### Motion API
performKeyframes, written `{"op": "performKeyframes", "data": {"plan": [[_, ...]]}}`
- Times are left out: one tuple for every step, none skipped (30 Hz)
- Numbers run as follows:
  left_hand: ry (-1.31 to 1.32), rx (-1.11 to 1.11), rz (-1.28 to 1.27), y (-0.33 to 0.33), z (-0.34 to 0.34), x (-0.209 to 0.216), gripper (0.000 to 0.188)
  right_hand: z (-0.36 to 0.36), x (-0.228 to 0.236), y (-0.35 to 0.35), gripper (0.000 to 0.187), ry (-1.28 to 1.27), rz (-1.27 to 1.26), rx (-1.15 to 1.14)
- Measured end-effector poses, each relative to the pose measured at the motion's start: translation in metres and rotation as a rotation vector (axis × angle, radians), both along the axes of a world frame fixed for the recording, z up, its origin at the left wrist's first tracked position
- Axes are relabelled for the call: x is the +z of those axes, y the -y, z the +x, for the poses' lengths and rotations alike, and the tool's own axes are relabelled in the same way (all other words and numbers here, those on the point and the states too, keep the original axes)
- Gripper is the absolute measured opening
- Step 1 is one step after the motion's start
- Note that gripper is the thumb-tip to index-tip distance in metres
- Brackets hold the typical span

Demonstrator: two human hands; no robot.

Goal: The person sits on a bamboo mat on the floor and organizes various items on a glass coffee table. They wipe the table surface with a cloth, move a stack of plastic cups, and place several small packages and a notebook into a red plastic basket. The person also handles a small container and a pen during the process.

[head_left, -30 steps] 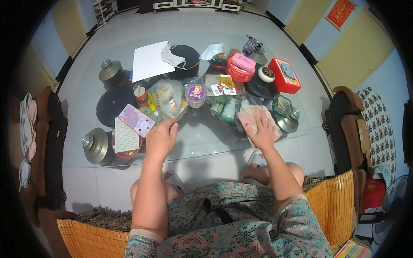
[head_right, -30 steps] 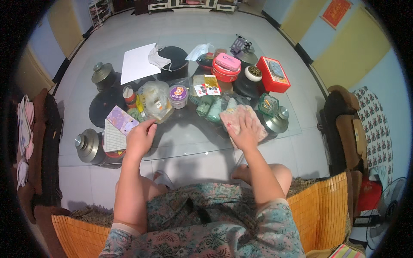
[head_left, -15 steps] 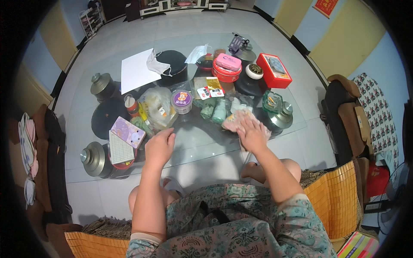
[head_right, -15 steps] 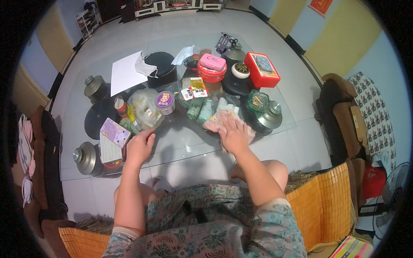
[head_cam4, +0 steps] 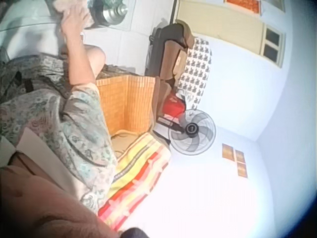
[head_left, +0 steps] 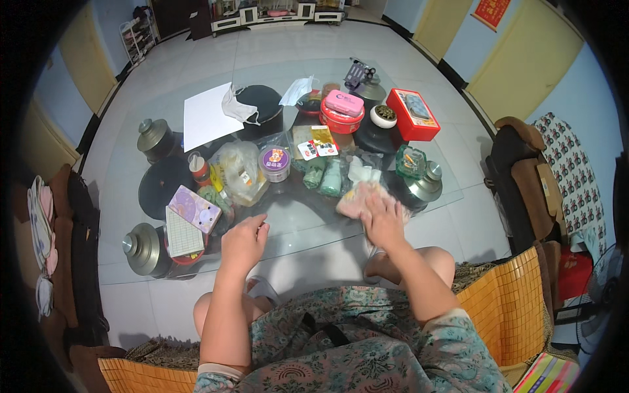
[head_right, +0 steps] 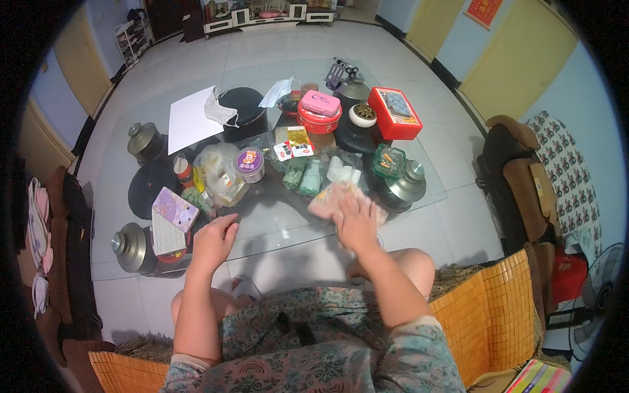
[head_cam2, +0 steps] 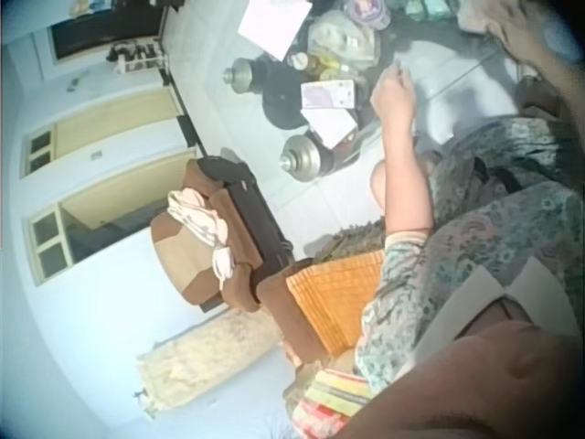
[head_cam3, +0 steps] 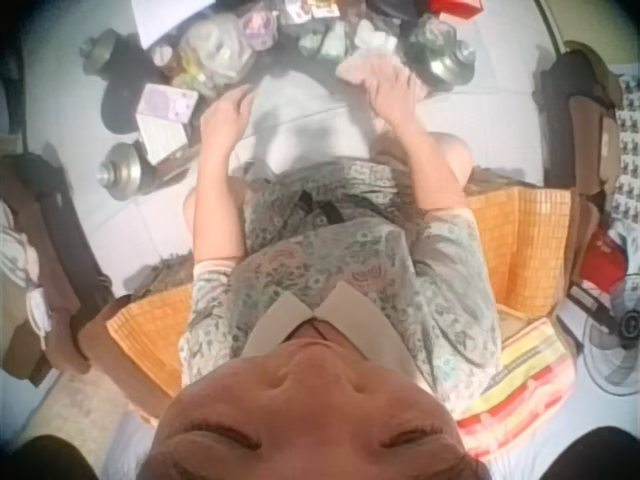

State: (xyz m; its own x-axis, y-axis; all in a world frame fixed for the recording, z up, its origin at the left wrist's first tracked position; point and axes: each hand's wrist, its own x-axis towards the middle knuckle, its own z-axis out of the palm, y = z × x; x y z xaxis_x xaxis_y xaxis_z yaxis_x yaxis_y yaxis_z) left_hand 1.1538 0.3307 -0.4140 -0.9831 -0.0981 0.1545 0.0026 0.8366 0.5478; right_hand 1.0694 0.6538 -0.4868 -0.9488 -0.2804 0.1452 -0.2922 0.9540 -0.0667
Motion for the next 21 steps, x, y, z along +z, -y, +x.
{"op": "performKeyframes", "data": {"plan": [[-0.004,0.000,0.006,0.001,-0.001,0.000,0.024,-0.020,-0.002,0.003,0.051,0.011,0.009,-0.036],[-0.006,-0.001,0.012,0.003,-0.001,0.000,0.024,-0.037,-0.001,0.005,0.051,0.025,0.018,-0.073],[-0.002,-0.007,0.011,0.004,0.001,-0.001,0.024,-0.051,0.002,0.010,0.052,0.066,0.024,-0.093],[-0.006,-0.015,0.015,0.003,0.000,-0.003,0.025,-0.063,0.007,0.013,0.053,0.100,0.035,-0.116],[-0.018,-0.028,0.022,0.001,-0.005,-0.004,0.025,-0.073,0.011,0.012,0.054,0.149,0.044,-0.148],[-0.048,-0.029,0.006,0.003,-0.007,-0.007,0.025,-0.080,0.008,0.013,0.054,0.141,0.045,-0.138],[-0.078,-0.031,-0.009,0.003,-0.011,-0.010,0.025,-0.086,0.004,0.010,0.054,0.132,0.048,-0.130],[-0.099,-0.029,-0.026,0.005,-0.011,-0.013,0.025,-0.089,-0.002,0.010,0.054,0.132,0.049,-0.119],[-0.078,0.006,-0.025,0.007,-0.011,-0.008,0.026,-0.080,-0.004,0.012,0.053,0.037,-0.062,-0.060],[-0.070,0.040,-0.025,0.011,-0.006,-0.002,0.026,-0.064,-0.008,0.014,0.053,-0.018,-0.049,0.031],[-0.064,0.073,-0.018,0.013,-0.003,0.003,0.026,-0.045,-0.008,0.016,0.052,-0.076,-0.031,0.121],[-0.058,0.100,-0.005,0.014,-0.001,0.006,0.026,-0.028,-0.017,0.015,0.054,-0.045,-0.064,0.185],[-0.088,0.103,-0.016,0.016,0.000,0.004,0.026,-0.008,-0.018,0.023,0.055,-0.066,0.003,0.225],[-0.094,0.104,-0.003,0.018,-0.001,0.004,0.026,0.003,-0.010,0.036,0.055,-0.017,-0.004,0.259],[-0.099,0.108,0.000,0.023,-0.002,0.005,0.026,0.014,-0.003,0.053,0.055,0.034,-0.019,0.295],[-0.101,0.105,0.000,0.026,-0.005,0.005,0.026,0.021,-0.003,0.070,0.056,0.088,-0.036,0.326],[-0.106,0.127,0.002,0.029,-0.007,0.006,0.026,0.019,-0.003,0.091,0.057,0.107,-0.057,0.362],[-0.114,0.143,0.012,0.029,-0.012,0.007,0.026,0.014,0.000,0.112,0.058,0.124,-0.068,0.392],[-0.121,0.157,0.020,0.027,-0.015,0.005,0.026,0.012,0.001,0.135,0.057,0.119,-0.081,0.423],[-0.123,0.150,0.040,0.025,-0.015,0.003,0.026,0.011,0.003,0.160,0.057,0.115,-0.097,0.457],[-0.127,0.143,0.060,0.024,-0.017,0.000,0.026,0.011,0.005,0.176,0.057,0.108,-0.111,0.491]]}}
